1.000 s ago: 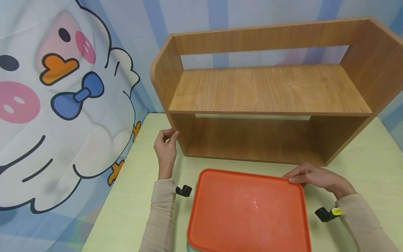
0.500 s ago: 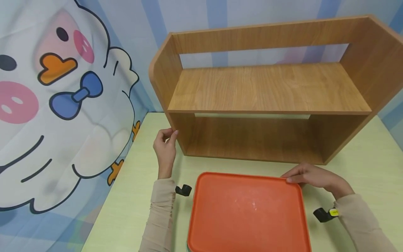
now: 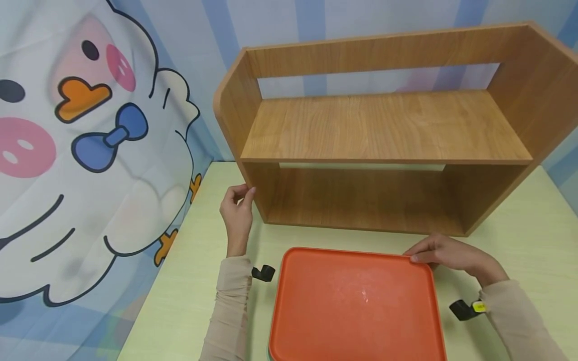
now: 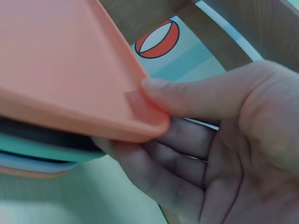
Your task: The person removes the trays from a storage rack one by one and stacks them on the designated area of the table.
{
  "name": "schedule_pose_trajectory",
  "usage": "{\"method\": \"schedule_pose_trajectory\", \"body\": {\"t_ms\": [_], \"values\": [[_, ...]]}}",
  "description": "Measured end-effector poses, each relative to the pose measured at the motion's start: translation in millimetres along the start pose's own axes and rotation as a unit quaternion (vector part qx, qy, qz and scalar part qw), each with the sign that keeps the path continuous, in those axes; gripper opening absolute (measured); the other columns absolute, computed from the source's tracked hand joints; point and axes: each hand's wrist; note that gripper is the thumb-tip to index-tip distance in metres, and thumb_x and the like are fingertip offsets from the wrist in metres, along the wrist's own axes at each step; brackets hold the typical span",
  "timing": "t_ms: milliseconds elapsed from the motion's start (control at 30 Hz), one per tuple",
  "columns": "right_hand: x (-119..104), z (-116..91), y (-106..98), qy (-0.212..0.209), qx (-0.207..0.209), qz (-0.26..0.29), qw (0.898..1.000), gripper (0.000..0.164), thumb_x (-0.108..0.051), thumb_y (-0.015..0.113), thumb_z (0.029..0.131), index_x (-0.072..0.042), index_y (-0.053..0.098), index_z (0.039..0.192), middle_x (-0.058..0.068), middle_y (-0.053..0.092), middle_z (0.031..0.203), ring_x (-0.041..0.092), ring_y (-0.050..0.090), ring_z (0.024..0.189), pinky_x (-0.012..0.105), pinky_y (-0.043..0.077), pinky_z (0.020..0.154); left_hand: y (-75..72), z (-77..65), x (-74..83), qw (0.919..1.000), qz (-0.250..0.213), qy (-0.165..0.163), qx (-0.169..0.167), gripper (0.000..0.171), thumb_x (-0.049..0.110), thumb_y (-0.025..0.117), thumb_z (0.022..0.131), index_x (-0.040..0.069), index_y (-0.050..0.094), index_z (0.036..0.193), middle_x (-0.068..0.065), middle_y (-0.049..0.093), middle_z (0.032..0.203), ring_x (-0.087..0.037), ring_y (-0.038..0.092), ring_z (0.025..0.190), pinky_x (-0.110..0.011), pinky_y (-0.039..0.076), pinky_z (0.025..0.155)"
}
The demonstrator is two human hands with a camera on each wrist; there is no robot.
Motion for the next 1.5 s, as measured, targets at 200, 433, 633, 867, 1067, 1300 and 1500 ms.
{"method": "schedule_pose_trajectory", "body": {"t_ms": [200,433,633,867,1067,1300,1500], "values": [[-5.8,-2.2,2.8,0.009,0.045,-0.041,0.998,0.023,-0.021,0.061,0.092,-0.009,0.072,0.108,0.003,0.072,0.096,0.009,0.063,0.081,0.027,0.054,0.068,0.2,-0.5,0.7,1.0000,-0.001,-0.004,0.001,0.023,0.009,0.065,0.090,-0.007,0.060,0.106,-0.022,0.061,0.103,-0.024,0.056,0.096,-0.042,0.051,0.092],[-7.6,-1.7,7.3,-0.004,0.106,-0.078,0.991,0.018,-0.024,0.069,0.087,-0.013,0.075,0.099,0.002,0.072,0.098,0.004,0.061,0.085,0.024,0.052,0.071,0.2,-0.2,0.4,1.0000,-0.001,-0.008,0.002,0.023,0.009,0.065,0.090,-0.006,0.060,0.106,-0.021,0.061,0.103,-0.023,0.056,0.096,-0.040,0.051,0.092],[-1.9,1.6,9.8,0.001,0.128,-0.101,0.987,0.015,-0.026,0.070,0.085,-0.017,0.076,0.096,-0.001,0.072,0.095,0.004,0.060,0.085,0.023,0.050,0.071,0.6,-0.6,0.9,1.0000,-0.002,-0.004,0.003,0.022,0.008,0.065,0.090,-0.007,0.060,0.106,-0.021,0.061,0.103,-0.024,0.056,0.097,-0.041,0.050,0.093],[4.0,2.8,11.9,0.010,0.131,-0.099,0.986,0.014,-0.028,0.070,0.085,-0.021,0.076,0.096,-0.003,0.072,0.096,0.005,0.061,0.086,0.023,0.050,0.073,1.2,0.7,-1.9,1.0000,0.006,-0.003,0.001,0.023,0.009,0.064,0.091,-0.006,0.060,0.107,-0.020,0.062,0.103,-0.024,0.057,0.097,-0.040,0.050,0.092],[4.9,2.0,11.7,0.024,0.117,-0.081,0.989,0.016,-0.028,0.069,0.086,-0.019,0.076,0.098,-0.002,0.072,0.097,0.010,0.061,0.088,0.026,0.049,0.075,3.7,10.5,-25.8,1.0000,-0.005,-0.002,0.000,0.025,0.012,0.067,0.090,-0.004,0.061,0.107,-0.020,0.062,0.104,-0.021,0.056,0.096,-0.039,0.051,0.090],[5.2,-0.6,13.1,0.028,0.113,-0.067,0.991,0.019,-0.028,0.069,0.086,-0.017,0.075,0.100,0.000,0.072,0.098,0.008,0.062,0.088,0.025,0.049,0.076,3.5,12.7,-33.8,1.0000,-0.010,-0.001,-0.001,0.026,0.021,0.069,0.088,0.002,0.063,0.105,-0.013,0.063,0.102,-0.018,0.057,0.095,-0.034,0.051,0.088],[5.1,-1.4,16.1,0.023,0.127,-0.068,0.989,0.018,-0.029,0.070,0.086,-0.017,0.075,0.097,0.001,0.072,0.098,0.004,0.061,0.087,0.023,0.050,0.075,3.4,10.5,-33.2,1.0000,0.001,0.005,0.005,0.025,0.022,0.068,0.089,0.004,0.062,0.105,-0.009,0.063,0.101,-0.016,0.058,0.096,-0.033,0.052,0.090]]}}
Point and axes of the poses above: each hand's wrist, its own z-axis towards the middle knuckle, its own y-axis out of the palm, x = y × z
